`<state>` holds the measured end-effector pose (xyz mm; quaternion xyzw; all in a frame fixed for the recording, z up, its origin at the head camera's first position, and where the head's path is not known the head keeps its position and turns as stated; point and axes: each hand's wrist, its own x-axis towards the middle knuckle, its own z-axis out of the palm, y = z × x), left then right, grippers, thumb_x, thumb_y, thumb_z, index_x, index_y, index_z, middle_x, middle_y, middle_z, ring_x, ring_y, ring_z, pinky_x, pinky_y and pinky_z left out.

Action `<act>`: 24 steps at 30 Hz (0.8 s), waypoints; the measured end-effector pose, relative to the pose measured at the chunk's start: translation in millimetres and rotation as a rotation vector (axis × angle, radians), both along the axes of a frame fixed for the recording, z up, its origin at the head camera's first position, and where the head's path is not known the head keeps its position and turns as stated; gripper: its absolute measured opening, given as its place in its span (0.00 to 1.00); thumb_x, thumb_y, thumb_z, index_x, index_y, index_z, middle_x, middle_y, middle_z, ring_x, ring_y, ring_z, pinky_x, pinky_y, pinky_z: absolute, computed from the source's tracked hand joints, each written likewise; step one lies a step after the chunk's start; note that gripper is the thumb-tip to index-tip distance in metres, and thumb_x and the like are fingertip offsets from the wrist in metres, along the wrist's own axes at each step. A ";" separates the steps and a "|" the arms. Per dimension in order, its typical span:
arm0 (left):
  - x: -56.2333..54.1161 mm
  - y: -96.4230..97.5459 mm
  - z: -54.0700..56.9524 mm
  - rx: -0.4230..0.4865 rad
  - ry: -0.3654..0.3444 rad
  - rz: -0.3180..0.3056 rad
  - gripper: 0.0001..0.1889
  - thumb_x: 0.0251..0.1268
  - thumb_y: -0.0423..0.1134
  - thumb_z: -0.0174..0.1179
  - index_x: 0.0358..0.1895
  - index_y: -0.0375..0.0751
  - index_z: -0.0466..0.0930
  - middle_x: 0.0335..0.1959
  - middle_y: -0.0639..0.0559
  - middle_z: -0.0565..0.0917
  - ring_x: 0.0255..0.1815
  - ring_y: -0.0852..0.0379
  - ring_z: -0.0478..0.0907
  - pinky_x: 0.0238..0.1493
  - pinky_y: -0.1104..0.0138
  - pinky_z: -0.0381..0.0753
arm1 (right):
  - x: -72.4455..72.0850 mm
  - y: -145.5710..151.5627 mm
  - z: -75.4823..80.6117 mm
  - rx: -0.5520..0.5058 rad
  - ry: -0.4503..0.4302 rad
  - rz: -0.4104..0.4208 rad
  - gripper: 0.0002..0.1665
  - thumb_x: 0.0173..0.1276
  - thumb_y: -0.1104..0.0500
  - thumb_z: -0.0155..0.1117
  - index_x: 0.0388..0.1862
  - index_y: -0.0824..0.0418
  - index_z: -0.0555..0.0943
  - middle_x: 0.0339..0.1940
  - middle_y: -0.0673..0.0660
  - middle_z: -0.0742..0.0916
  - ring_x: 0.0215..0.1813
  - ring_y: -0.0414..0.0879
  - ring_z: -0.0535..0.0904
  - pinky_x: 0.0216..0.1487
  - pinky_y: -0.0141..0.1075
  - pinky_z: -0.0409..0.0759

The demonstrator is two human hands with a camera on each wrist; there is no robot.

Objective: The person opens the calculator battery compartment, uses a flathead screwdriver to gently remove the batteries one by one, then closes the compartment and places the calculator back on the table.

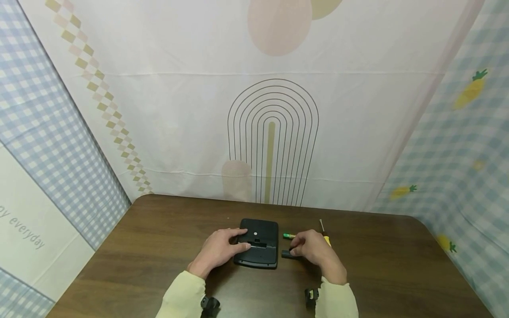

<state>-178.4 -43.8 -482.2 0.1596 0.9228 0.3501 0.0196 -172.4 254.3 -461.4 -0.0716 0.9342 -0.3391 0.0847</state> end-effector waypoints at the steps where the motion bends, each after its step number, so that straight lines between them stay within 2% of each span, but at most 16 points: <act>1: 0.1 0.2 0.1 -0.002 0.005 0.002 0.26 0.70 0.54 0.71 0.67 0.49 0.86 0.64 0.43 0.85 0.69 0.36 0.78 0.70 0.37 0.69 | -0.1 0.0 0.0 -0.003 -0.003 0.000 0.07 0.62 0.66 0.80 0.38 0.60 0.90 0.33 0.49 0.88 0.35 0.43 0.80 0.40 0.43 0.82; 7: 1.0 0.7 -0.5 0.005 0.013 0.014 0.26 0.69 0.55 0.71 0.67 0.50 0.86 0.64 0.44 0.85 0.67 0.38 0.79 0.67 0.41 0.74 | 0.1 0.1 -0.2 -0.022 -0.016 0.012 0.08 0.61 0.66 0.81 0.38 0.61 0.90 0.32 0.49 0.87 0.35 0.44 0.79 0.39 0.42 0.82; 15: 0.9 0.8 0.0 0.002 0.016 0.016 0.27 0.69 0.55 0.71 0.67 0.50 0.86 0.64 0.44 0.85 0.67 0.37 0.79 0.68 0.40 0.73 | 0.6 0.5 0.3 -0.061 -0.005 0.032 0.09 0.60 0.68 0.81 0.35 0.61 0.87 0.30 0.49 0.85 0.34 0.44 0.78 0.37 0.40 0.79; 24: 1.5 1.1 0.1 0.004 0.012 0.011 0.27 0.70 0.56 0.70 0.67 0.50 0.86 0.64 0.44 0.85 0.68 0.38 0.78 0.69 0.39 0.72 | 1.9 -0.5 0.8 -0.066 0.031 0.032 0.06 0.68 0.67 0.76 0.34 0.60 0.86 0.30 0.49 0.84 0.33 0.44 0.77 0.35 0.39 0.78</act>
